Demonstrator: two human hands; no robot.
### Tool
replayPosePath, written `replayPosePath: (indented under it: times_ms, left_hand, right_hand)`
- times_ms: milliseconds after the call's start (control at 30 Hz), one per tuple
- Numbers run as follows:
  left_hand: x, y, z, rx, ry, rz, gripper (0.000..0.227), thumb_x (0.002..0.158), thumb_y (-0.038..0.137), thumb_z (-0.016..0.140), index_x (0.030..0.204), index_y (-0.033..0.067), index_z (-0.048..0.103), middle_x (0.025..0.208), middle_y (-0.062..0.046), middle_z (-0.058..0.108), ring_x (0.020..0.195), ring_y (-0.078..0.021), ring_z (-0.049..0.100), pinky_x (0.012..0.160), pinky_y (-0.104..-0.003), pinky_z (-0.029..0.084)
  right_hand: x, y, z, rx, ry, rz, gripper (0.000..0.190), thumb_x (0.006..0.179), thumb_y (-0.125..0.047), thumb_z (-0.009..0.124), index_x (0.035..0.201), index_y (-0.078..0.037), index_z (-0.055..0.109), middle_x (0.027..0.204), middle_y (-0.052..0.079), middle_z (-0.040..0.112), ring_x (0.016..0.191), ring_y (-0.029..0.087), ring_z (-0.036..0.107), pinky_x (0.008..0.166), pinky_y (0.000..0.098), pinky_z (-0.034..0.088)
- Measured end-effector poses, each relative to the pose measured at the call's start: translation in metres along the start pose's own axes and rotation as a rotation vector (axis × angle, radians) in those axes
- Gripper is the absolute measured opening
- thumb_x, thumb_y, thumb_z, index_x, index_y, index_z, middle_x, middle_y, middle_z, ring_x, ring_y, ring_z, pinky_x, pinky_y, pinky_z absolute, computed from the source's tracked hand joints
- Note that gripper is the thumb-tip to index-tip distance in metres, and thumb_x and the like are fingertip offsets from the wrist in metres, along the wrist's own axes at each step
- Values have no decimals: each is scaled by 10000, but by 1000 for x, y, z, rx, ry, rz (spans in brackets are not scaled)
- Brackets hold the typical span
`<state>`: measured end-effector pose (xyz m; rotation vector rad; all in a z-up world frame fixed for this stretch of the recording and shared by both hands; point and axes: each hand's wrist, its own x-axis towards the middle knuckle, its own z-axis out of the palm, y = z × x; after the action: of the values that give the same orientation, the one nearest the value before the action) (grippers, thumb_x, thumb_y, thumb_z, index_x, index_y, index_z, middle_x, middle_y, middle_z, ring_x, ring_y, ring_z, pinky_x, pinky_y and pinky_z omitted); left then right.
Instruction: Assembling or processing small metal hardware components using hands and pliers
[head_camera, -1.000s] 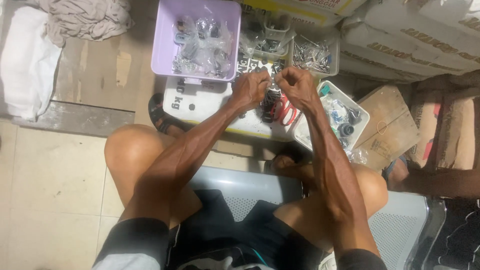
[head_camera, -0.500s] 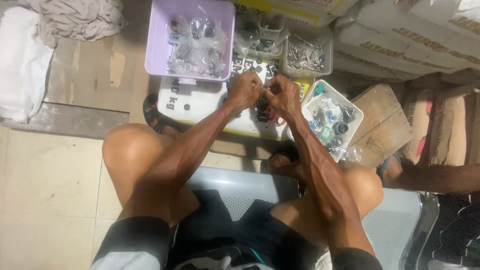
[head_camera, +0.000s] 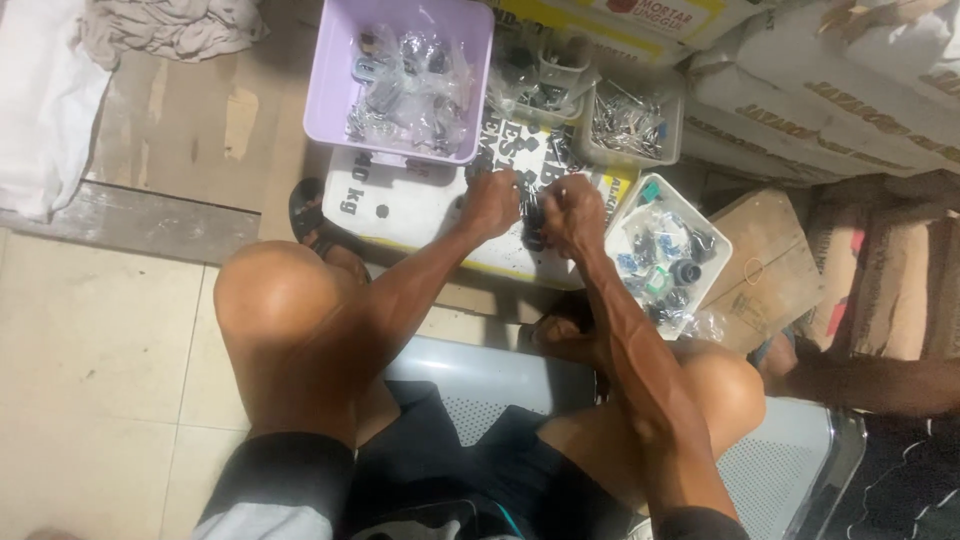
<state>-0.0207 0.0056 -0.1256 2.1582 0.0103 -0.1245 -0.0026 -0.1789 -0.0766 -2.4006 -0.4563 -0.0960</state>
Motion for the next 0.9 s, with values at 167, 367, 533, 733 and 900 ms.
replayPosePath:
  times_ms: [167,367,533,733,900]
  left_hand:
    - [5,-3,-3,81,-69,28,158,890,138,585,973,56,691,824,-217,727,839,-414,751,660,-517,587]
    - [9,-5,6,47,-99,-17,128,876,103,582,902,44,693,778,-200,715,774,-380,751,608,-456,576]
    - [9,8,-2,17,-94,-12,141,901,102,561,920,25,677,804,-228,710,797,-369,751,619,-429,553]
    - [7,7,-4,10,-134,-40,180,914,102,562,963,11,709,881,-247,736,879,-419,751,690,-483,577]
    - [3,24,-23,17,-155,-55,199,924,131,582,1008,18,723,928,-239,744,939,-427,747,728,-512,591]
  right_hand:
    - [20,29,-9,-185,148,-72,154,880,-34,696,1030,-67,694,962,212,649,894,480,675,754,548,564]
    - [31,76,18,-315,-95,117,460,717,-5,866,1130,-114,694,1190,240,626,1021,524,671,867,609,581]
    - [34,47,14,-261,-115,185,316,822,-28,765,1123,-68,682,1204,253,619,1044,538,661,855,636,567]
    - [26,59,23,-329,-148,169,135,855,-118,684,988,-140,670,1021,170,667,971,460,703,829,584,583]
    - [38,6,-9,-330,-76,247,114,892,-130,666,1003,-134,640,944,197,674,916,476,710,784,622,571]
